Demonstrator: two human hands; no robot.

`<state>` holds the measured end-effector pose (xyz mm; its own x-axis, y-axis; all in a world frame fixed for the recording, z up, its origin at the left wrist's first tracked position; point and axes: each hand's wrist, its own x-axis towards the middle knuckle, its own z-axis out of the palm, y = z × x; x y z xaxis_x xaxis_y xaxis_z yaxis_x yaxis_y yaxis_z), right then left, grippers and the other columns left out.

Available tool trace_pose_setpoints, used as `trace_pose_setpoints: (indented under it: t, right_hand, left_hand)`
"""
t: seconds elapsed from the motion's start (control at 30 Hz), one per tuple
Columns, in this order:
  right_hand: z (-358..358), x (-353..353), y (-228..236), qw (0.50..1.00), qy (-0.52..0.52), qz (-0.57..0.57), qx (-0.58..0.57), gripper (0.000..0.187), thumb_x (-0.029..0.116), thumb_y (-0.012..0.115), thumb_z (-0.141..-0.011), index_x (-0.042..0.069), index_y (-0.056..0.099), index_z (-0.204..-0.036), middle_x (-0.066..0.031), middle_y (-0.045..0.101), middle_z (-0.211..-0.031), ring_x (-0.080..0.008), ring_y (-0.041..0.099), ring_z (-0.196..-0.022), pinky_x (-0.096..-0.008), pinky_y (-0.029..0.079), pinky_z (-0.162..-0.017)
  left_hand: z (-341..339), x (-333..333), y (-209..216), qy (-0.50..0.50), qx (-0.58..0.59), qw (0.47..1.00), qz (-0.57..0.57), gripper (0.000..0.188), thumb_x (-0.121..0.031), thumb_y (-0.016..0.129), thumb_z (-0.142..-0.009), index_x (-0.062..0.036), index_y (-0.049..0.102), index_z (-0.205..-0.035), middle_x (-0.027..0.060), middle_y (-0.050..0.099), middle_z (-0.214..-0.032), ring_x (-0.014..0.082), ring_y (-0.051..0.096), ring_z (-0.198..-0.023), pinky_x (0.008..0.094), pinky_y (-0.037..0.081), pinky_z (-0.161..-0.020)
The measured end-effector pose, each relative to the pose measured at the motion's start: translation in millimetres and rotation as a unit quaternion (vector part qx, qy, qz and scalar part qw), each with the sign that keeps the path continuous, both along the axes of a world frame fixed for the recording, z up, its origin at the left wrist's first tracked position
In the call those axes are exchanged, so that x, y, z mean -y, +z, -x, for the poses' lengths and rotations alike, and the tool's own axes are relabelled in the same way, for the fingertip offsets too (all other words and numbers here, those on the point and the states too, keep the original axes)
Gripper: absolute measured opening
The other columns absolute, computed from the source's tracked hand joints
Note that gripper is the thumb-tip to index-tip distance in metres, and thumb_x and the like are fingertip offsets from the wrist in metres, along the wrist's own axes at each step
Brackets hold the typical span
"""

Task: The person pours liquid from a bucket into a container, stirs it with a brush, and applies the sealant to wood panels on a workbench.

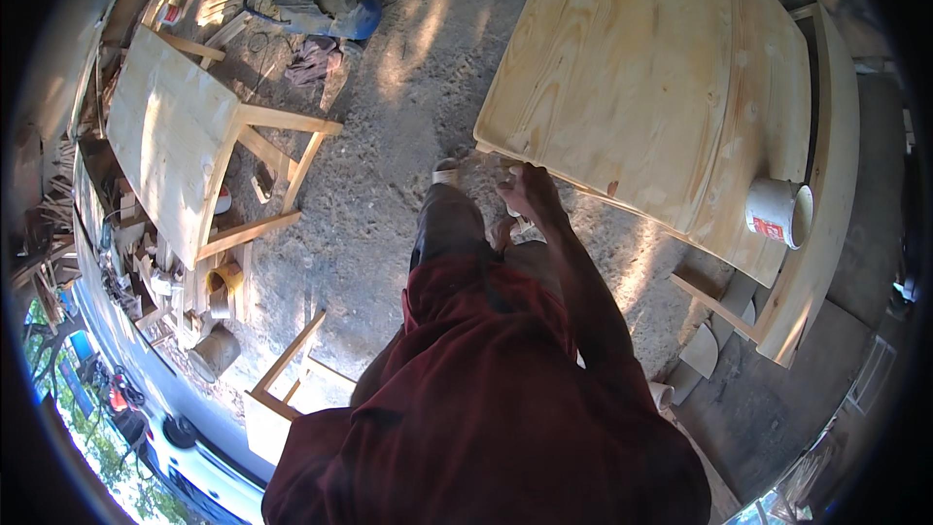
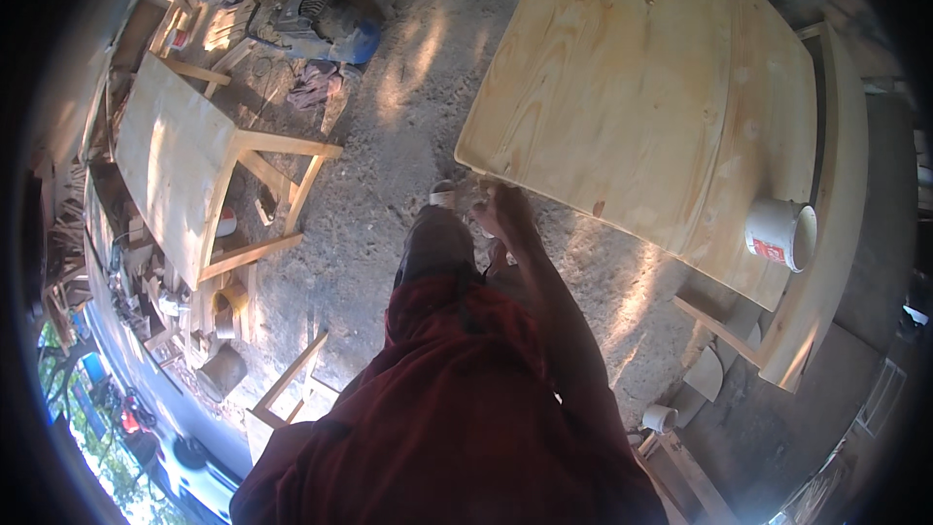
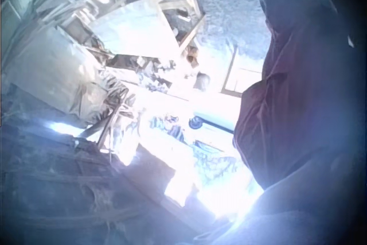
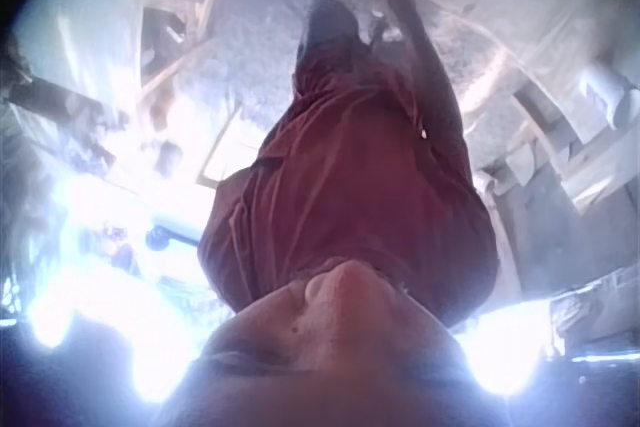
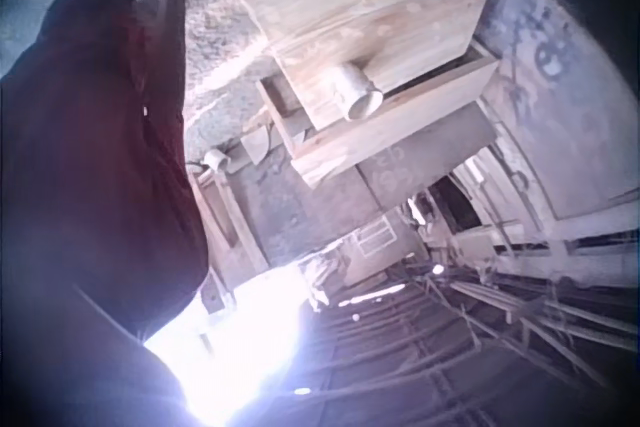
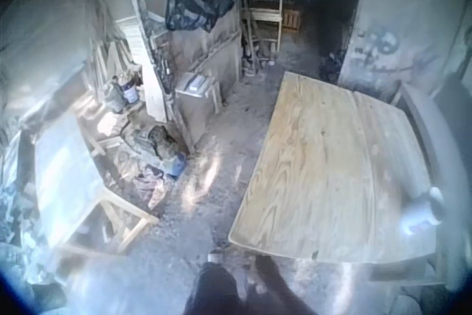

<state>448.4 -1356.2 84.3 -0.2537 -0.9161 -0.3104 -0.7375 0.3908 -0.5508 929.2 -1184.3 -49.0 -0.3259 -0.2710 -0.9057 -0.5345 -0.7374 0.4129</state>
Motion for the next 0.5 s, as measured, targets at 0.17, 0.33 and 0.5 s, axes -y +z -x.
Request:
trace_pose_setpoints:
  t: [0.17, 0.33, 0.5]
  right_hand:
    - [-7, 13, -7, 0.985, -0.15, -0.085, -0.014, 0.04, 0.031, 0.066, -0.078, 0.009, 0.067, -0.111, -0.0237, 0.067, -0.105, -0.04, 0.065, -0.097, -0.0493, 0.053, -0.086]
    - [-21, 10, -2, 0.981, -0.176, -0.076, 0.008, 0.043, 0.032, 0.068, -0.078, 0.007, 0.063, -0.112, -0.023, 0.067, -0.097, -0.0413, 0.065, -0.097, -0.053, 0.052, -0.083]
    - [-41, 18, -8, 0.975, -0.204, -0.085, -0.035, 0.048, 0.036, 0.07, -0.077, 0.002, 0.065, -0.111, -0.0262, 0.068, -0.096, -0.0401, 0.067, -0.095, -0.0501, 0.054, -0.082]
  left_hand:
    - [-34, 67, 38, -0.017, -0.06, 0.994, -0.093, 0.042, -0.036, 0.054, -0.093, -0.0062, 0.058, -0.123, 0.0086, 0.064, -0.118, 0.0229, 0.059, -0.112, 0.0376, 0.046, -0.097]
    - [-36, 144, 107, -0.012, -0.129, 0.972, -0.194, 0.044, -0.035, 0.054, -0.093, -0.0062, 0.056, -0.126, 0.0077, 0.062, -0.122, 0.0219, 0.057, -0.115, 0.037, 0.045, -0.098]
    - [-17, 274, 201, -0.328, -0.125, 0.931, -0.097, 0.049, -0.037, 0.049, -0.096, -0.0072, 0.048, -0.135, 0.0077, 0.059, -0.128, 0.0195, 0.055, -0.119, 0.0356, 0.044, -0.101]
